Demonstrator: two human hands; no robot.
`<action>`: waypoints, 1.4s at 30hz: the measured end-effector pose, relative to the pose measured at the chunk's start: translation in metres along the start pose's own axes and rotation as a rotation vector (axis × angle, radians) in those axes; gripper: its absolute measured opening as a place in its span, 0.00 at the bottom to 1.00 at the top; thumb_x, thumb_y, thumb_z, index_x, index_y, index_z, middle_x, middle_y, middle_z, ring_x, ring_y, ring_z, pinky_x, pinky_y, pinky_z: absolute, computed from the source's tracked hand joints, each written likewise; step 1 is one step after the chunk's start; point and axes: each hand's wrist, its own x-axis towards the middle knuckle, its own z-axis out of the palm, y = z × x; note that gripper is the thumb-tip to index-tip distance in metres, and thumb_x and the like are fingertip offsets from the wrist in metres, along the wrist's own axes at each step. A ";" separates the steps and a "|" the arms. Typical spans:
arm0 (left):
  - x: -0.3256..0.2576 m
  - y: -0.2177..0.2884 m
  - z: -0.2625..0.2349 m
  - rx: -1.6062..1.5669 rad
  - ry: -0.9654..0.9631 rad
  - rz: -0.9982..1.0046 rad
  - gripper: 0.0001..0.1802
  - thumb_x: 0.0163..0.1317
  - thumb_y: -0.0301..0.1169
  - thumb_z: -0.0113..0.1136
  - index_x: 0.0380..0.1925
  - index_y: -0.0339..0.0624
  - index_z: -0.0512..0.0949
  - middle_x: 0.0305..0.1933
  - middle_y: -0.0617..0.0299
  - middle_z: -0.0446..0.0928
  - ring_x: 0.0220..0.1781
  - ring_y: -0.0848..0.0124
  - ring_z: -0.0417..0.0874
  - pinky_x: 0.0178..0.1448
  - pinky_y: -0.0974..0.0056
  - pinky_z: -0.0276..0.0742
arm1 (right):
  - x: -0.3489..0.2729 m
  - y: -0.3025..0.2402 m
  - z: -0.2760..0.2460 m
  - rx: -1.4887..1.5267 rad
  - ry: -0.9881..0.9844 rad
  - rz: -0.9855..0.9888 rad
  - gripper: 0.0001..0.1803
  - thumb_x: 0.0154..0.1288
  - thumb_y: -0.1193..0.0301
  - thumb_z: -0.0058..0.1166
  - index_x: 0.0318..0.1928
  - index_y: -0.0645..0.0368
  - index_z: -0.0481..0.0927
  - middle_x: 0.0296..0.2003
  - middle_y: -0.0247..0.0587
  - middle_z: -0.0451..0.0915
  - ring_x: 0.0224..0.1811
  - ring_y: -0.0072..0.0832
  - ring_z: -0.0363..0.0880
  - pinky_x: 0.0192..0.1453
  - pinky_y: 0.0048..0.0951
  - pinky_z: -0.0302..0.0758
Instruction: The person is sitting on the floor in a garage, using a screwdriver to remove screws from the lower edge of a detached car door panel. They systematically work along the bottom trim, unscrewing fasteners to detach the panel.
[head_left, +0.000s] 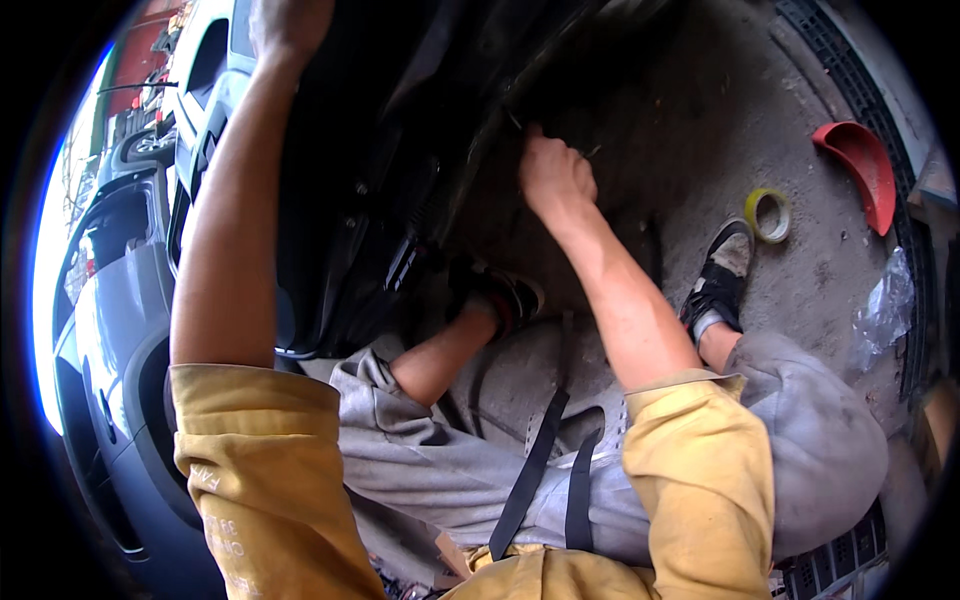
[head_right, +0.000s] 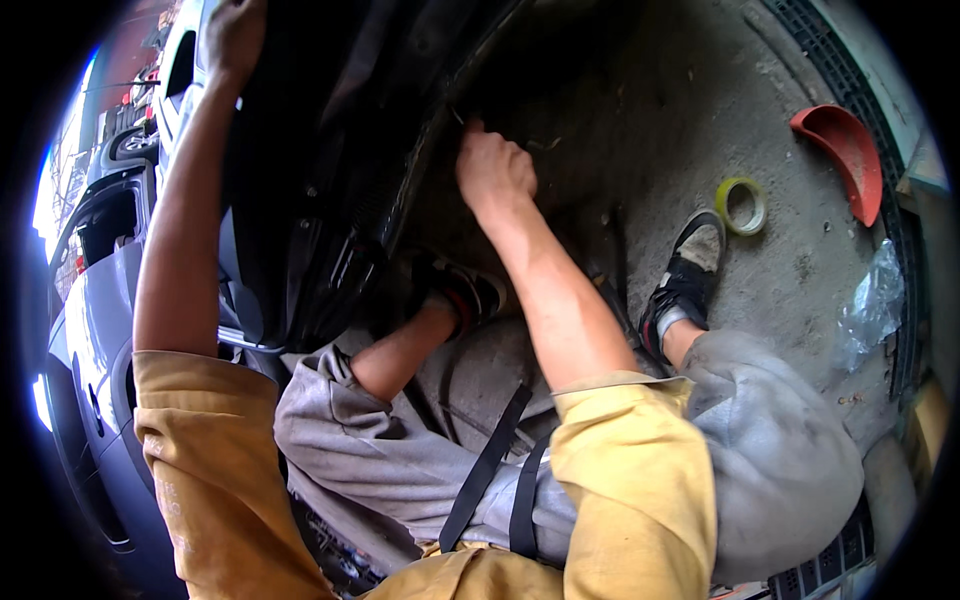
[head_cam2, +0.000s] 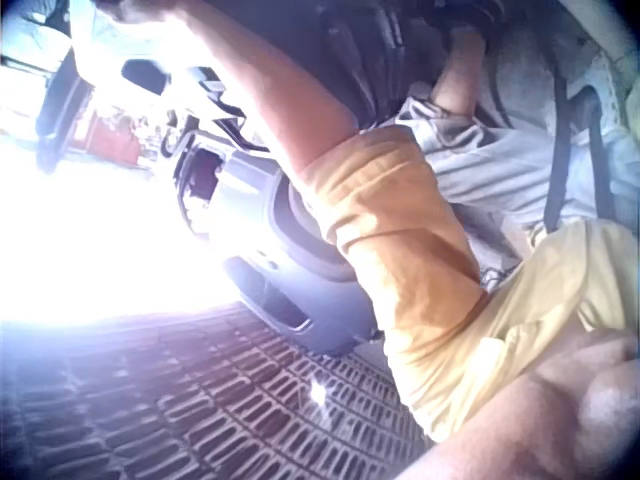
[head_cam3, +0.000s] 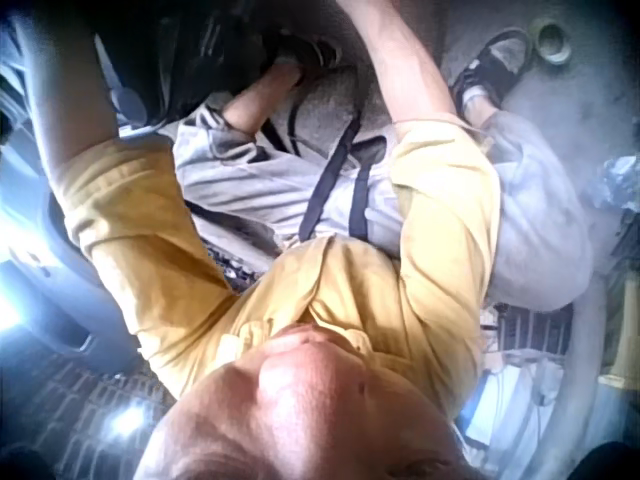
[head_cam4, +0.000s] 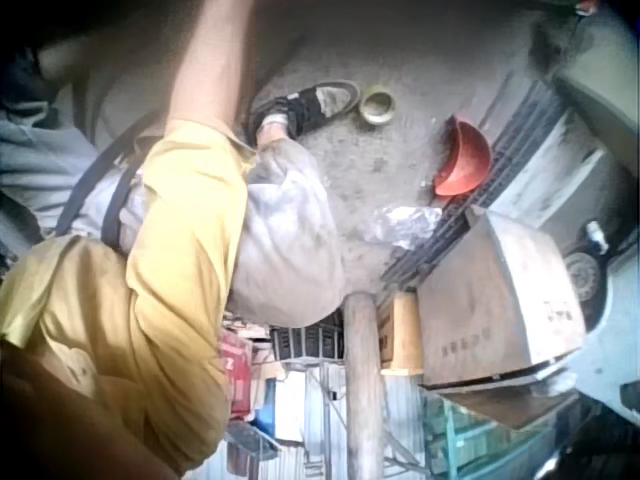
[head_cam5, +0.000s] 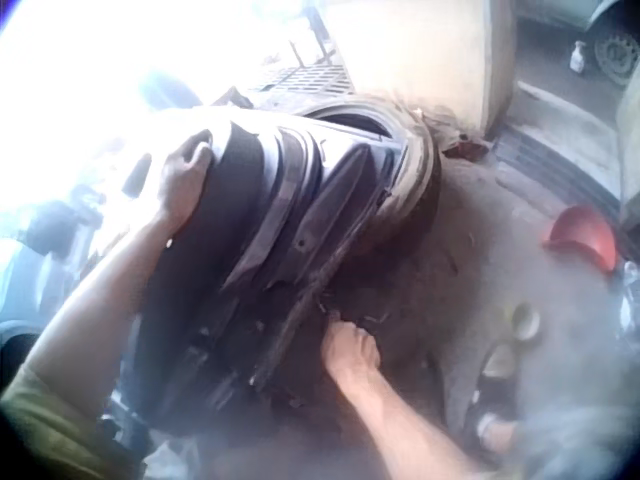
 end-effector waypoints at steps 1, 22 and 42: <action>0.007 -0.008 0.005 -0.039 0.052 0.019 0.21 0.68 0.34 0.49 0.56 0.33 0.78 0.57 0.45 0.81 0.62 0.53 0.78 0.68 0.58 0.69 | -0.001 -0.010 0.007 0.021 0.031 0.065 0.14 0.72 0.69 0.42 0.50 0.55 0.80 0.37 0.48 0.86 0.43 0.50 0.86 0.44 0.47 0.84; -0.192 0.074 -0.027 0.182 -0.491 0.085 0.26 0.62 0.44 0.62 0.58 0.48 0.76 0.70 0.54 0.69 0.76 0.53 0.62 0.75 0.38 0.56 | -0.169 0.196 0.032 0.325 0.043 0.624 0.19 0.68 0.69 0.47 0.53 0.69 0.74 0.49 0.69 0.80 0.55 0.60 0.79 0.60 0.52 0.76; -0.452 0.134 -0.008 -0.276 -1.258 -0.405 0.23 0.67 0.47 0.53 0.47 0.39 0.81 0.48 0.41 0.82 0.54 0.44 0.81 0.59 0.47 0.76 | -0.183 0.201 0.045 0.178 -0.002 0.473 0.20 0.63 0.65 0.52 0.49 0.70 0.79 0.48 0.68 0.81 0.55 0.59 0.79 0.62 0.50 0.75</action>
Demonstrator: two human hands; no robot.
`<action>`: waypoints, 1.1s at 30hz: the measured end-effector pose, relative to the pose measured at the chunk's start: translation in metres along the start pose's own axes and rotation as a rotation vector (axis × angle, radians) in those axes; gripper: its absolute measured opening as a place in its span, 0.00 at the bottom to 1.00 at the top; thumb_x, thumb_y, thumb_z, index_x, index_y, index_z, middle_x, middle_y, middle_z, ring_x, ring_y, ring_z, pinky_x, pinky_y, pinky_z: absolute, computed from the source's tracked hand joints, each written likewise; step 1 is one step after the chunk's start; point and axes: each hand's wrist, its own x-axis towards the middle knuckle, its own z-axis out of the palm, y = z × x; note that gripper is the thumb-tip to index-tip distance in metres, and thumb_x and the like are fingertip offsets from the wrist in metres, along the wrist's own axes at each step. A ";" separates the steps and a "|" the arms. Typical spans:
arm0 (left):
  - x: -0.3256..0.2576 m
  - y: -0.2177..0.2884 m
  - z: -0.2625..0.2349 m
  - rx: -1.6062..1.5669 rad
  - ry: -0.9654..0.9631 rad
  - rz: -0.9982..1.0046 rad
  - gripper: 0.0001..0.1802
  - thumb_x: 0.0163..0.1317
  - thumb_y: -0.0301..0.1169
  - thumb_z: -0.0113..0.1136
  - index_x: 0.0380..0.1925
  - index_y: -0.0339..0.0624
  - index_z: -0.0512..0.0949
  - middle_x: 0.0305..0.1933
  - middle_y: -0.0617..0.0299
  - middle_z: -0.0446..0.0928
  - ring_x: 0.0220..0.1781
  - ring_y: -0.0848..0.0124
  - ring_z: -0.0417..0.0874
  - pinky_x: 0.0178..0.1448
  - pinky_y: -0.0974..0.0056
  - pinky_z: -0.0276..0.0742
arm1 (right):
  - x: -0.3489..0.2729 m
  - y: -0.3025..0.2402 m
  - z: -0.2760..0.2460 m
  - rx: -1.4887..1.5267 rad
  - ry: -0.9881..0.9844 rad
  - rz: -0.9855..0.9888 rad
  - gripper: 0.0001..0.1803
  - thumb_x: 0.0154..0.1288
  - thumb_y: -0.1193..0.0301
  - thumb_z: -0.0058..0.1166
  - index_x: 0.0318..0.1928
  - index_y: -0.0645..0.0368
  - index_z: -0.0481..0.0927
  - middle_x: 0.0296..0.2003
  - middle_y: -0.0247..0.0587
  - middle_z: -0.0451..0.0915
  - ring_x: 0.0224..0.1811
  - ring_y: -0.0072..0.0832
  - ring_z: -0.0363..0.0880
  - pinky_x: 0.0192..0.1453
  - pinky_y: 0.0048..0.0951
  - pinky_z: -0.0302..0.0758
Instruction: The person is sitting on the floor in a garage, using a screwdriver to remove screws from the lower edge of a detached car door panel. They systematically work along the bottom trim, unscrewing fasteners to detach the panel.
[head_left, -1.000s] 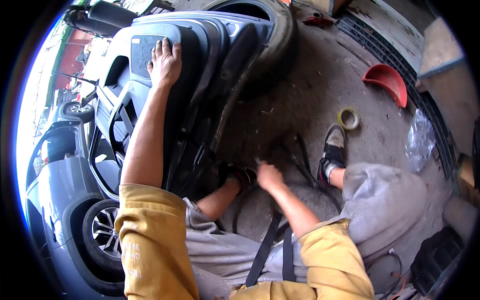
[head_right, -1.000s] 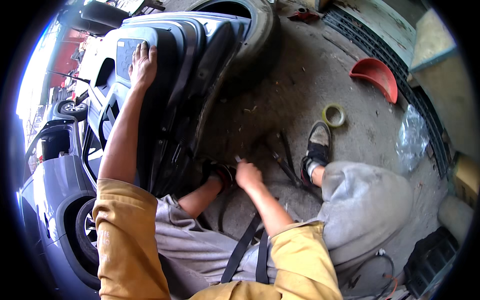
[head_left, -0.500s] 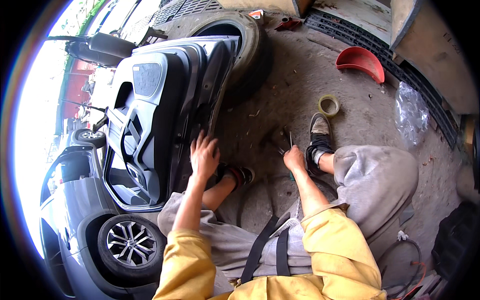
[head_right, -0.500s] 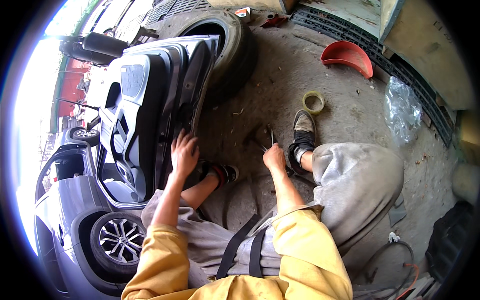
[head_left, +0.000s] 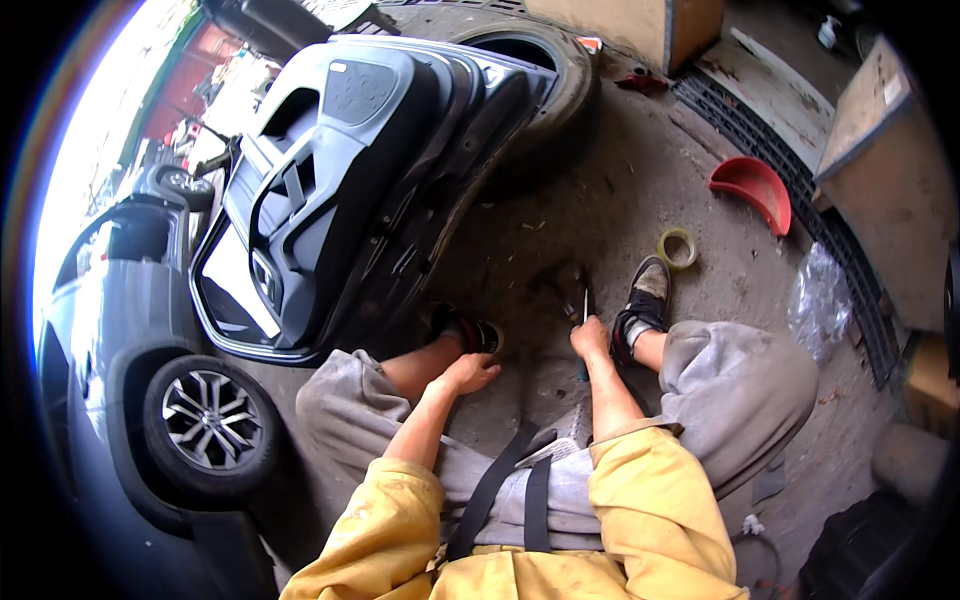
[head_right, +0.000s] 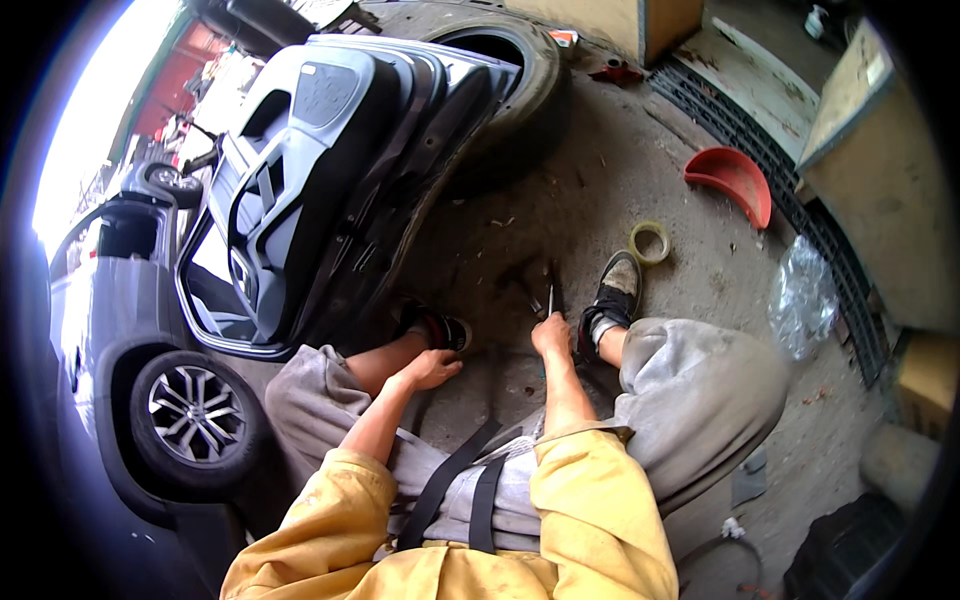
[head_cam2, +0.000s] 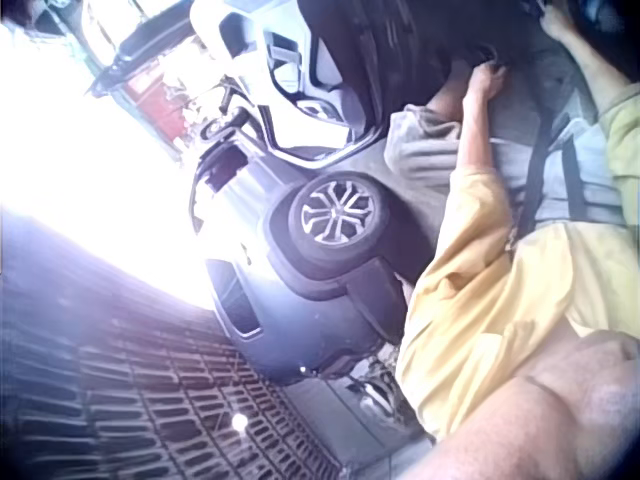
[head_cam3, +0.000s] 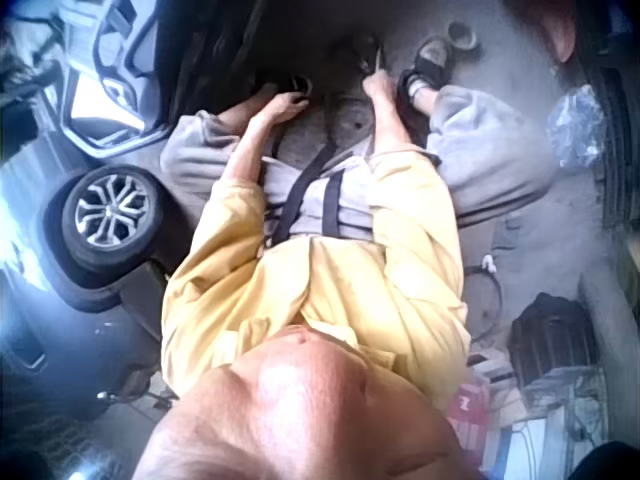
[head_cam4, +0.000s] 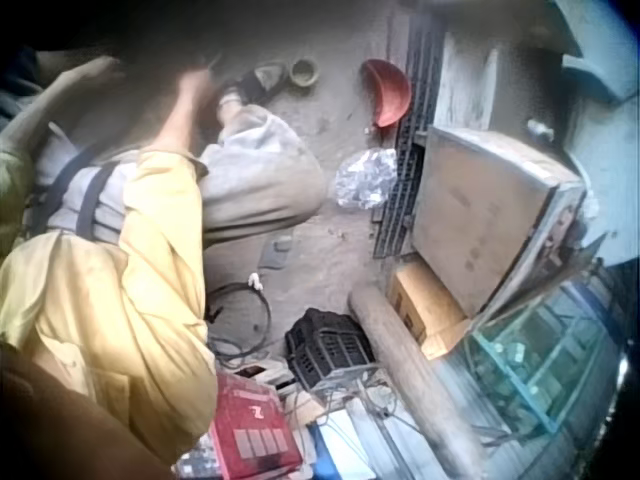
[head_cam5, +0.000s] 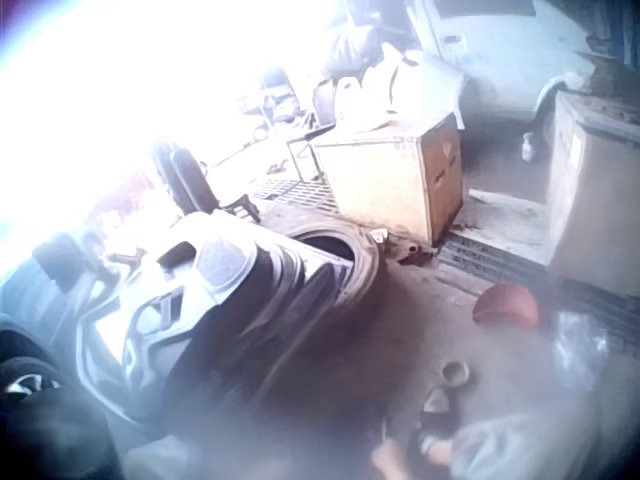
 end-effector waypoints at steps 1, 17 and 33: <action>-0.003 -0.022 0.013 0.018 0.019 -0.046 0.24 0.67 0.47 0.53 0.49 0.38 0.81 0.49 0.40 0.82 0.55 0.43 0.81 0.59 0.47 0.75 | -0.008 -0.010 0.004 0.012 -0.031 -0.002 0.21 0.63 0.64 0.54 0.49 0.70 0.78 0.49 0.70 0.80 0.56 0.59 0.79 0.62 0.50 0.75; -0.007 -0.022 0.066 -0.383 0.200 -0.050 0.22 0.68 0.44 0.52 0.49 0.38 0.81 0.46 0.43 0.83 0.52 0.48 0.83 0.57 0.51 0.77 | 0.011 0.018 0.045 -0.213 0.015 -0.181 0.18 0.62 0.67 0.53 0.42 0.74 0.80 0.27 0.60 0.84 0.31 0.46 0.88 0.43 0.43 0.82; -0.005 -0.036 0.088 -0.330 0.154 -0.072 0.23 0.67 0.44 0.52 0.48 0.36 0.81 0.49 0.39 0.81 0.55 0.44 0.81 0.60 0.48 0.76 | 0.008 0.020 0.054 -0.233 -0.008 -0.251 0.18 0.61 0.67 0.55 0.42 0.73 0.80 0.28 0.62 0.84 0.31 0.46 0.88 0.45 0.43 0.82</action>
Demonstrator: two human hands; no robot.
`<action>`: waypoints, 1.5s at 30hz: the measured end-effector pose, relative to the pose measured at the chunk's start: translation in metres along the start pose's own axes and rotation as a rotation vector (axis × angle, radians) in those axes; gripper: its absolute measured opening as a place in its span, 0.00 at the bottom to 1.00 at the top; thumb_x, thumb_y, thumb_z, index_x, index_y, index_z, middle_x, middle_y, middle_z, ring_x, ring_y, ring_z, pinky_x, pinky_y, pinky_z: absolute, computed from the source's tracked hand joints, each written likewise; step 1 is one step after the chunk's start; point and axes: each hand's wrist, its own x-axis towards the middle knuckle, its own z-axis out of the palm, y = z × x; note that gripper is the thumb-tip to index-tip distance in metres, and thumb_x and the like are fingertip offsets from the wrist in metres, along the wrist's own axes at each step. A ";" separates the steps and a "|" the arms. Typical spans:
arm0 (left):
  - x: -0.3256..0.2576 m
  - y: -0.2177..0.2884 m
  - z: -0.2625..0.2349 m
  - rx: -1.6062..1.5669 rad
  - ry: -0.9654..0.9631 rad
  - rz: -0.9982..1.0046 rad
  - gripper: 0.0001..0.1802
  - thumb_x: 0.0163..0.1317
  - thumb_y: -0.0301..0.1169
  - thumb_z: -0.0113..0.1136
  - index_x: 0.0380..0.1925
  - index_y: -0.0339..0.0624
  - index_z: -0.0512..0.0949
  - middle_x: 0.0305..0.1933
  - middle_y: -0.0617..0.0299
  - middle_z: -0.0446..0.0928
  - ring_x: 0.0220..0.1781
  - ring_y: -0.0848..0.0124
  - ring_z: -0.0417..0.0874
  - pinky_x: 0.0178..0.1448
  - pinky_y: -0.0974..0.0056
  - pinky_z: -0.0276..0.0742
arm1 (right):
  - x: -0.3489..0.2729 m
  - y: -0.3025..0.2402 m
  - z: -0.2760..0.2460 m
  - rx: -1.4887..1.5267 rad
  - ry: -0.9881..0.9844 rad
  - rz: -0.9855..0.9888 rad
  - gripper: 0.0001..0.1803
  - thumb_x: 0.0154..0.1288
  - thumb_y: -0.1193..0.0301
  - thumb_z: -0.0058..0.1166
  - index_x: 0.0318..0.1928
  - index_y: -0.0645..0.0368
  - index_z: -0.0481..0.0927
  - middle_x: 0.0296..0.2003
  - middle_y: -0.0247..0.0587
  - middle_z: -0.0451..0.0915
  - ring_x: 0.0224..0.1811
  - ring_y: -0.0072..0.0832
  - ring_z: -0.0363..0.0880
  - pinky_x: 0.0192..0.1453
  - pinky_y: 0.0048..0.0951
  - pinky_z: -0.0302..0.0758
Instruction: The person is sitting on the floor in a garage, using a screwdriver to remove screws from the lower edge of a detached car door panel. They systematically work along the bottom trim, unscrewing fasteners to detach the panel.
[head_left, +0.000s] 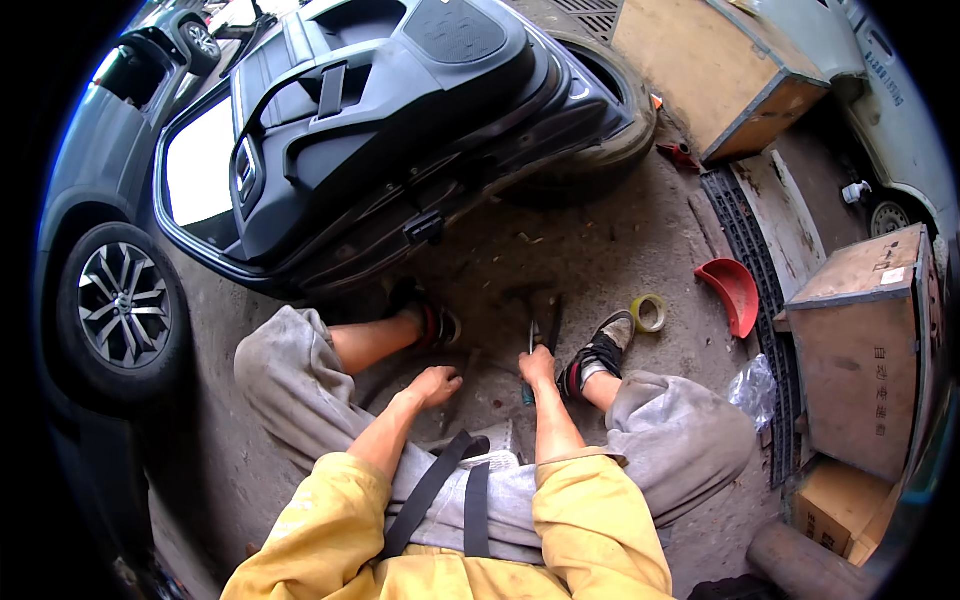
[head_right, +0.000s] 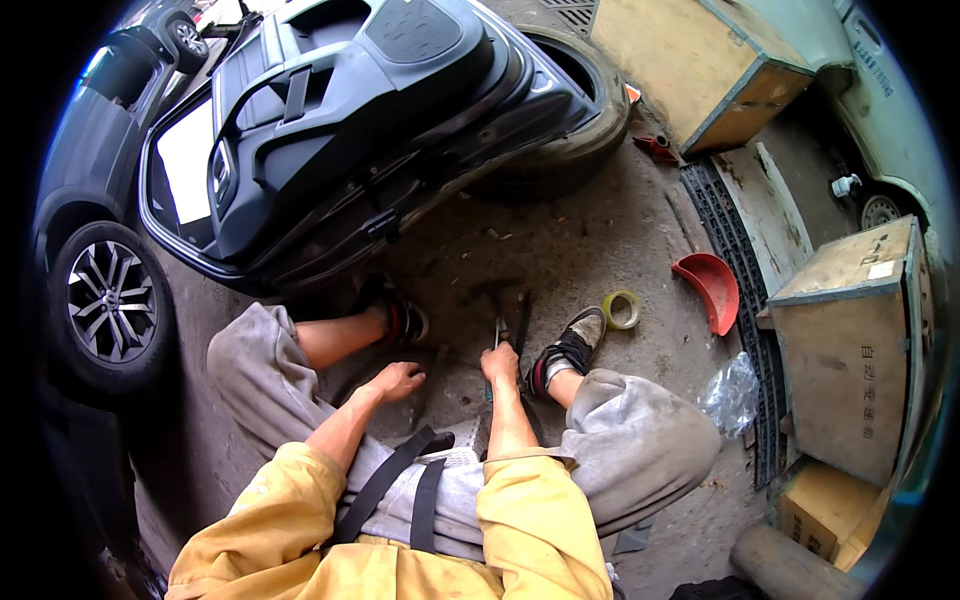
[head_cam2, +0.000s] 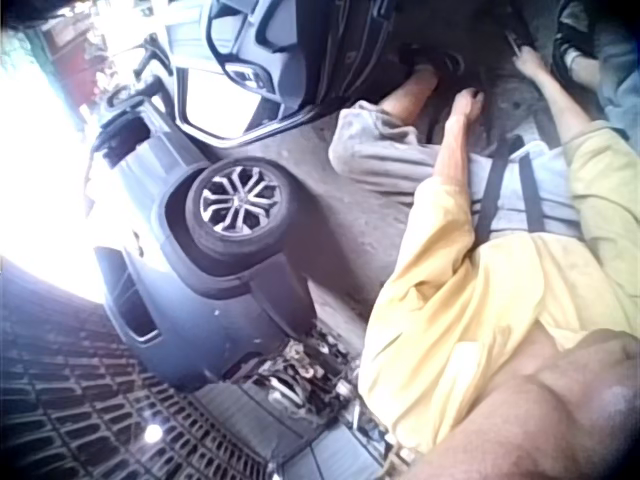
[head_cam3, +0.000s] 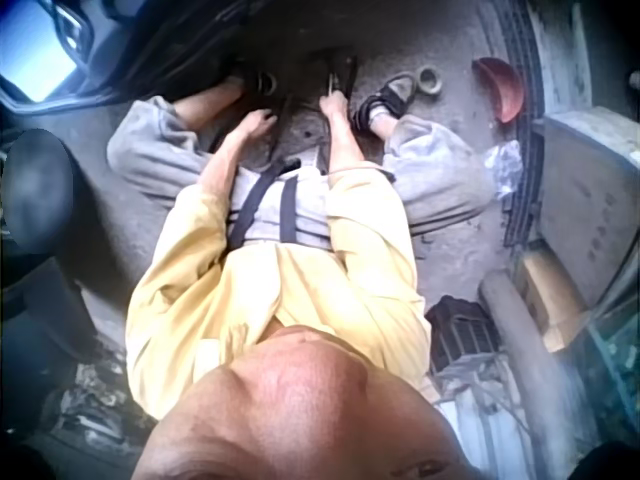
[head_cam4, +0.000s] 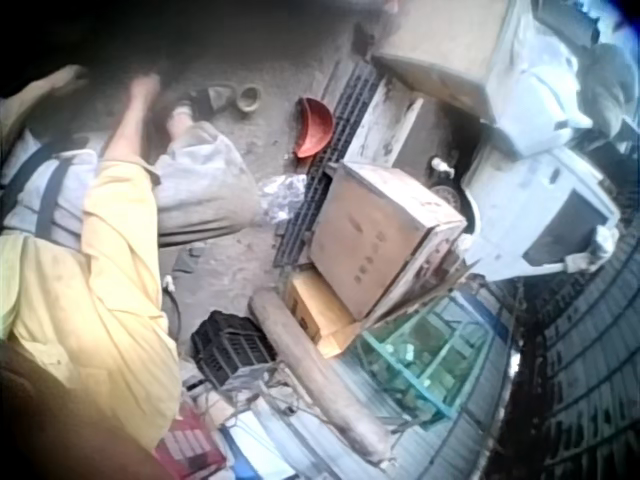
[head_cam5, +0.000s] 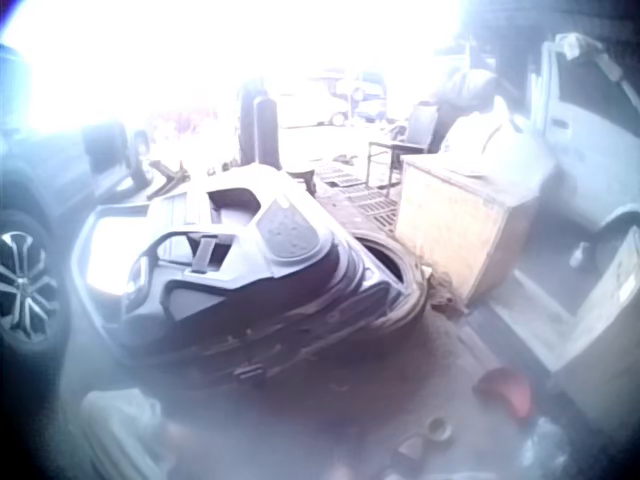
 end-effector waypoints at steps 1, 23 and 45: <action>0.001 -0.009 0.001 0.012 0.012 0.016 0.23 0.67 0.44 0.52 0.49 0.36 0.80 0.50 0.39 0.81 0.56 0.44 0.81 0.60 0.48 0.76 | -0.004 -0.006 0.001 -0.029 0.020 -0.035 0.18 0.61 0.67 0.55 0.42 0.73 0.80 0.28 0.62 0.84 0.32 0.46 0.88 0.46 0.43 0.82; 0.070 0.017 -0.111 -0.528 0.687 -0.024 0.41 0.59 0.34 0.55 0.72 0.38 0.55 0.51 0.31 0.79 0.55 0.39 0.80 0.57 0.48 0.76 | 0.005 0.012 -0.024 0.084 -0.097 0.015 0.16 0.60 0.68 0.54 0.39 0.72 0.82 0.26 0.55 0.84 0.27 0.42 0.86 0.37 0.42 0.80; 0.063 -0.025 -0.072 -1.091 0.791 0.079 0.25 0.63 0.26 0.51 0.63 0.39 0.70 0.24 0.56 0.78 0.22 0.69 0.79 0.26 0.63 0.75 | -0.095 -0.160 -0.006 0.370 -0.578 -0.018 0.26 0.70 0.66 0.54 0.64 0.64 0.66 0.32 0.42 0.78 0.21 0.27 0.79 0.20 0.31 0.79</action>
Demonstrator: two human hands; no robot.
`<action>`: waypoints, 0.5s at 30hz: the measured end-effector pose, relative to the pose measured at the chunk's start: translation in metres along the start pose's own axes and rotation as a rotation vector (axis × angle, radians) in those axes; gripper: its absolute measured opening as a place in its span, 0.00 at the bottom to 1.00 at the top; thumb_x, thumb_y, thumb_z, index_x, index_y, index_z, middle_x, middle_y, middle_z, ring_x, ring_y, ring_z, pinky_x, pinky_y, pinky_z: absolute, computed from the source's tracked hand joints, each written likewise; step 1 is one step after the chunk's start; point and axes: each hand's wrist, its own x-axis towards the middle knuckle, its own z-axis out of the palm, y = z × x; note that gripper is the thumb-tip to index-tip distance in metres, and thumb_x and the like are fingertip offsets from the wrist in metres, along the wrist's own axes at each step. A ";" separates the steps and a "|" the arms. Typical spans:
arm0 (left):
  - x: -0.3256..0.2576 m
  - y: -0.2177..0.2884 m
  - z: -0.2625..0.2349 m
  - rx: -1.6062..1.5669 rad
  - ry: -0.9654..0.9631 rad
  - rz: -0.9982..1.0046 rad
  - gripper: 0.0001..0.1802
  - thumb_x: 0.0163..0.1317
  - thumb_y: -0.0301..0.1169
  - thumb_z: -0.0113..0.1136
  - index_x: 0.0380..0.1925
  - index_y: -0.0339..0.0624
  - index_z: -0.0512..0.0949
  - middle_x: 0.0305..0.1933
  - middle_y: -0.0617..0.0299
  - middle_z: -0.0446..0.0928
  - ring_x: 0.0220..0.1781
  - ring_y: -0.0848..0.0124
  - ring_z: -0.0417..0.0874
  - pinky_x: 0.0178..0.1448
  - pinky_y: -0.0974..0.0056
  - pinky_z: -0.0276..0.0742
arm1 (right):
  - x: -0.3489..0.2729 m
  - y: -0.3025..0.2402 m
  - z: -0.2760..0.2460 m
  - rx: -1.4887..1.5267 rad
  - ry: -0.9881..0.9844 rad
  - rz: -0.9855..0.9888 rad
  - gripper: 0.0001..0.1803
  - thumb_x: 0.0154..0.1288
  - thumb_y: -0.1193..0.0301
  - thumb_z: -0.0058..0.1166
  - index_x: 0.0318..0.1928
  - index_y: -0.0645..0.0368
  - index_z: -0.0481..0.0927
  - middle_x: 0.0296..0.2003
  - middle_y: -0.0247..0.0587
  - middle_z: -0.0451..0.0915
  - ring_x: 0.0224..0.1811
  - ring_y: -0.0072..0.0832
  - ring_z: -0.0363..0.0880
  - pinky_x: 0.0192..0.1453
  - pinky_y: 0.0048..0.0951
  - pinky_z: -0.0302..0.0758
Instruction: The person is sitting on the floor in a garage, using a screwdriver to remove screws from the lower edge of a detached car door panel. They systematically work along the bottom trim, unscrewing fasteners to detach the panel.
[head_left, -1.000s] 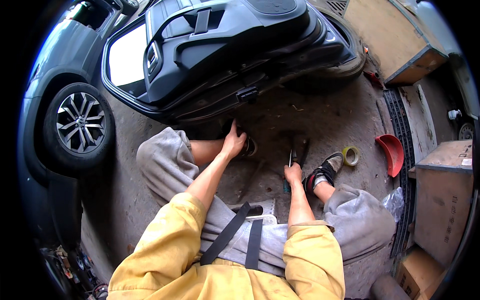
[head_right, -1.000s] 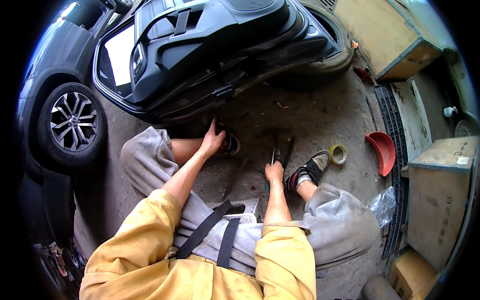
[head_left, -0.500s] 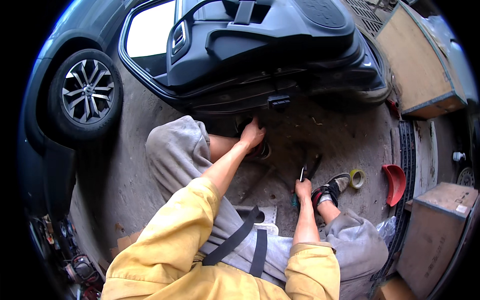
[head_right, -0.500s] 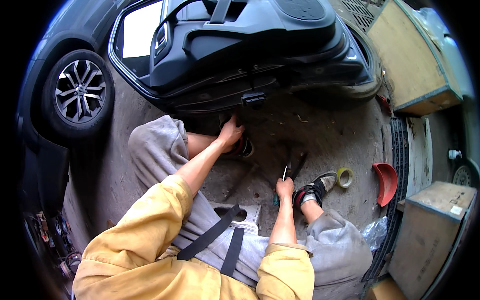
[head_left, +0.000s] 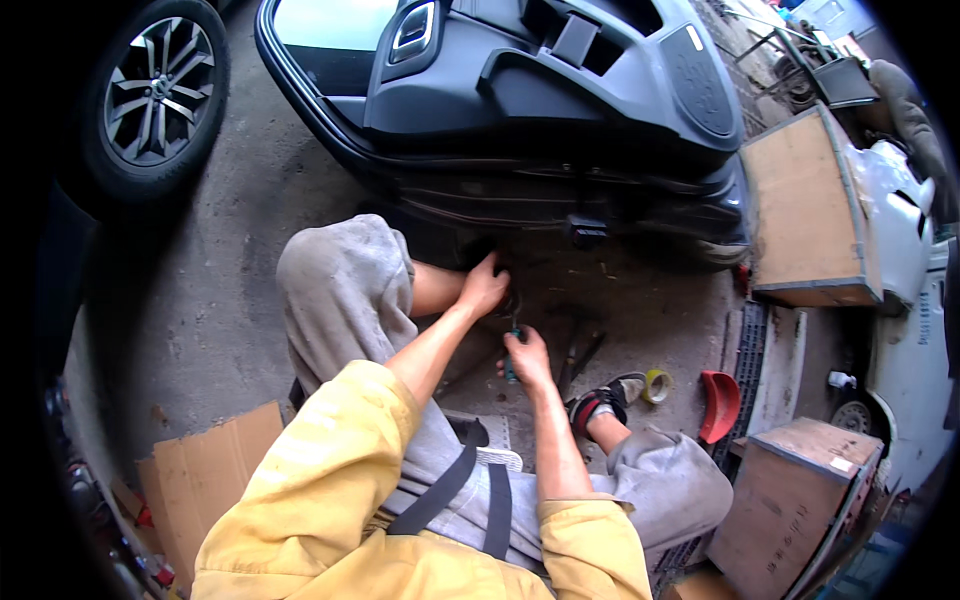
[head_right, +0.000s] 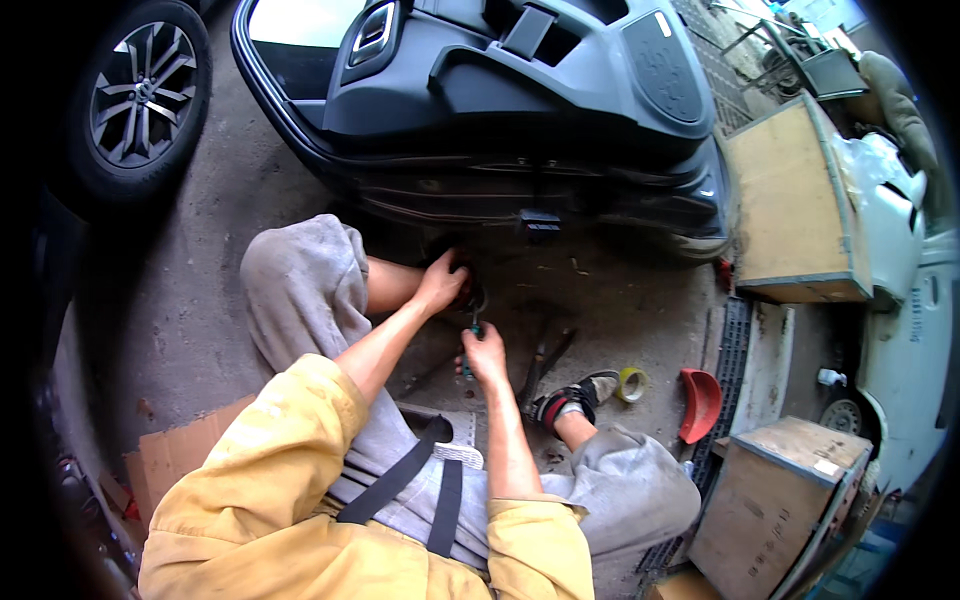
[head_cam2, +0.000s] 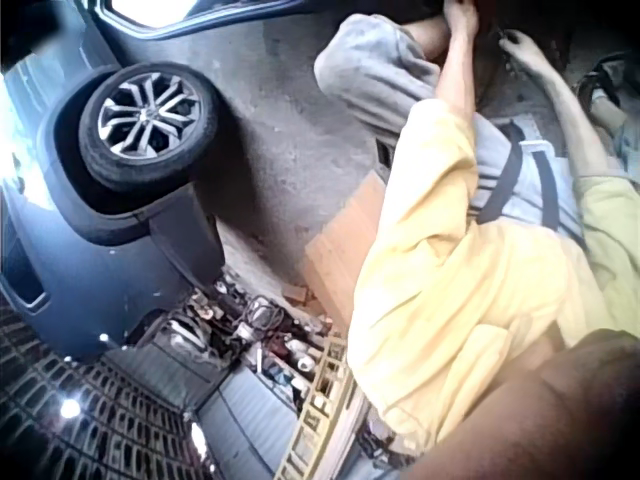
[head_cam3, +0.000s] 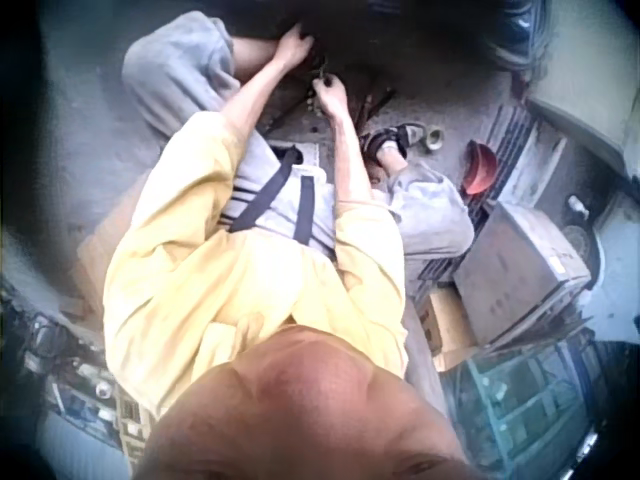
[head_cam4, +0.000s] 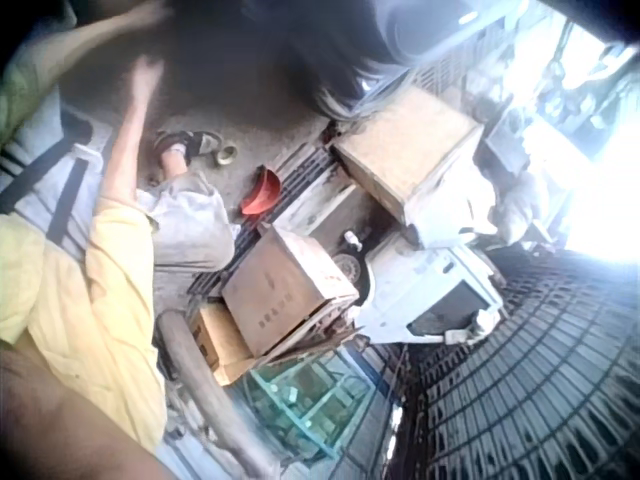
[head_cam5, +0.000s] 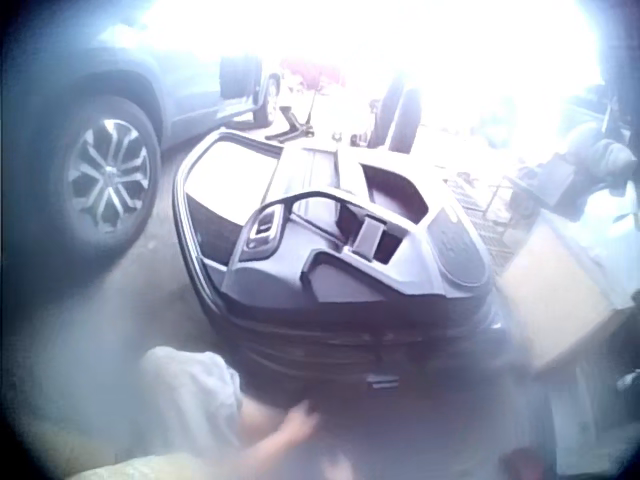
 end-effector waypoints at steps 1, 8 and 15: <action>-0.002 0.000 -0.004 0.012 -0.027 0.037 0.25 0.64 0.26 0.51 0.63 0.38 0.70 0.23 0.58 0.76 0.21 0.71 0.77 0.25 0.64 0.74 | -0.001 0.003 0.004 -0.031 0.016 -0.005 0.26 0.70 0.66 0.54 0.63 0.65 0.67 0.33 0.44 0.78 0.21 0.28 0.80 0.20 0.31 0.80; -0.023 -0.006 -0.024 0.240 0.015 0.116 0.26 0.62 0.34 0.52 0.60 0.37 0.74 0.58 0.39 0.78 0.63 0.47 0.77 0.67 0.53 0.72 | -0.026 0.008 0.000 -0.284 0.247 -0.065 0.24 0.64 0.69 0.54 0.58 0.67 0.73 0.33 0.49 0.82 0.22 0.31 0.82 0.20 0.34 0.78; -0.083 0.024 -0.004 0.252 -0.073 0.045 0.22 0.61 0.34 0.53 0.53 0.36 0.79 0.38 0.47 0.85 0.34 0.60 0.88 0.46 0.58 0.82 | -0.050 0.055 -0.019 -0.375 0.527 -0.021 0.22 0.62 0.68 0.53 0.55 0.66 0.76 0.31 0.54 0.85 0.23 0.38 0.86 0.24 0.37 0.82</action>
